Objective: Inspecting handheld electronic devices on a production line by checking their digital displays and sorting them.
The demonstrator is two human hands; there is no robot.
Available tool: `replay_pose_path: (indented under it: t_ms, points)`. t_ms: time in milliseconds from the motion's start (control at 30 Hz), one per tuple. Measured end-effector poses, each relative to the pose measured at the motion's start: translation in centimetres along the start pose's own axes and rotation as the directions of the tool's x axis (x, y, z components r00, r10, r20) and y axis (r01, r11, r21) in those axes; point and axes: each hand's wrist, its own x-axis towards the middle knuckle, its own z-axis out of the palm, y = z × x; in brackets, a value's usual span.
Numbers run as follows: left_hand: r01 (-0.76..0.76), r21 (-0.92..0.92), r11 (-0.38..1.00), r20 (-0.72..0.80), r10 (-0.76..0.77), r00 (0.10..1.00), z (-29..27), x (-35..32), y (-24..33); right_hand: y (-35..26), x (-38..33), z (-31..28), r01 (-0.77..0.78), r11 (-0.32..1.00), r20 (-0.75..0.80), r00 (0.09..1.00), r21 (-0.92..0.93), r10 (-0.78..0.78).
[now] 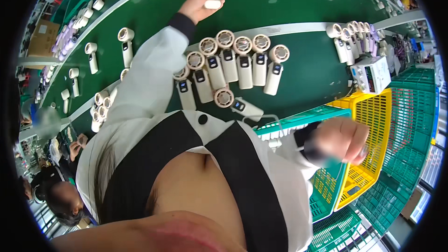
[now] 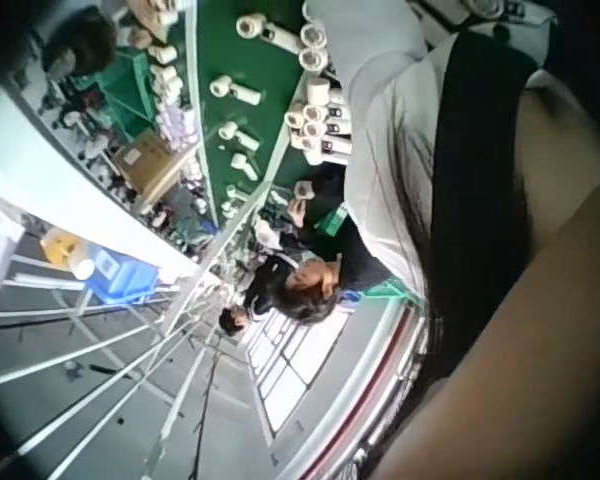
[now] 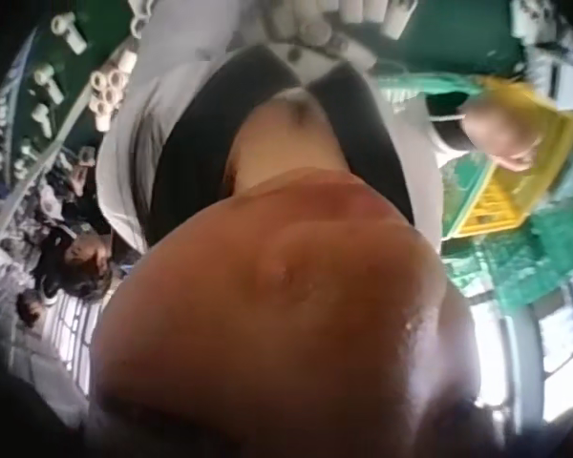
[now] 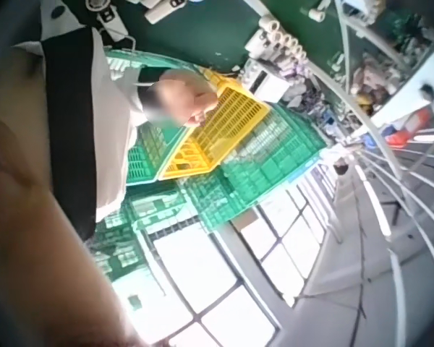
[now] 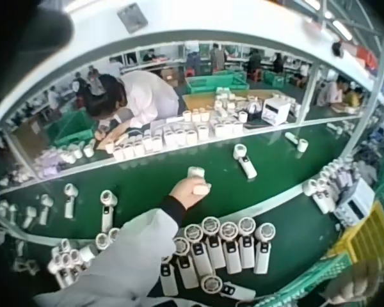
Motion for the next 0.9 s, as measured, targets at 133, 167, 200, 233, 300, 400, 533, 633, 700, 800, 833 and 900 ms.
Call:
replay_pose_path:
  t_ms: [133, 167, 200, 233, 300, 400, 533, 633, 700, 800, 833, 900]
  points:
    - [0.053, -0.049, 0.997, 0.092, -0.048, 0.995, 1.9, 3.3, -2.0, -0.2, -3.3, -0.2, 0.059, 0.993, -0.086, 0.994, -0.103, -0.068]
    - [0.069, -0.056, 0.996, 0.104, -0.063, 0.993, 1.4, 3.8, -2.4, -0.4, -3.9, -0.4, 0.033, 0.992, -0.125, 0.991, -0.119, -0.048]
    - [0.102, -0.056, 0.993, 0.117, -0.095, 0.989, 1.0, 4.6, -3.1, -0.9, -4.7, 0.2, 0.024, 0.993, -0.145, 0.989, -0.114, -0.041]
    - [0.128, -0.057, 0.990, 0.118, -0.120, 0.986, 0.4, 5.3, -3.5, -1.5, -5.4, 0.9, 0.028, 0.991, -0.154, 0.987, -0.127, -0.048]
    - [0.141, -0.055, 0.988, 0.093, -0.136, 0.986, -2.5, 6.4, -3.2, -2.2, -5.4, 0.3, 0.035, 0.991, -0.138, 0.989, -0.126, -0.052]
    - [0.152, -0.058, 0.987, 0.014, -0.152, 0.988, -7.7, 2.8, -1.7, -1.7, -4.5, -1.6, 0.051, 0.998, -0.068, 0.996, -0.026, -0.053]
    - [-0.061, 0.998, 0.012, 0.027, 0.805, 0.592, -13.4, -15.1, -2.8, 0.4, -2.0, -3.0, -0.009, 0.987, 0.035, 0.999, 0.160, 0.004]
    - [0.314, 0.947, 0.073, -0.252, 0.774, 0.581, -16.0, -26.2, -7.8, 2.2, 1.0, -2.7, -0.127, 0.964, 0.106, 0.989, 0.234, 0.104]
    - [0.563, 0.825, 0.047, -0.396, 0.760, 0.516, -15.5, -31.3, -11.7, 4.0, 2.3, -2.9, -0.198, 0.940, 0.146, 0.976, 0.280, 0.162]
    - [0.720, 0.690, 0.080, -0.554, 0.698, 0.454, -15.2, -32.2, -13.3, 7.0, 5.2, -1.2, -0.325, 0.914, 0.265, 0.929, 0.243, 0.260]
    - [0.749, 0.663, 0.006, -0.542, 0.694, 0.474, -15.4, -31.8, -13.5, 7.8, 5.6, -0.7, -0.360, 0.905, 0.310, 0.907, 0.227, 0.284]
    - [0.754, 0.657, -0.013, -0.573, 0.641, 0.511, -16.9, -31.3, -14.1, 8.6, 5.3, 0.4, -0.387, 0.897, 0.304, 0.899, 0.215, 0.315]
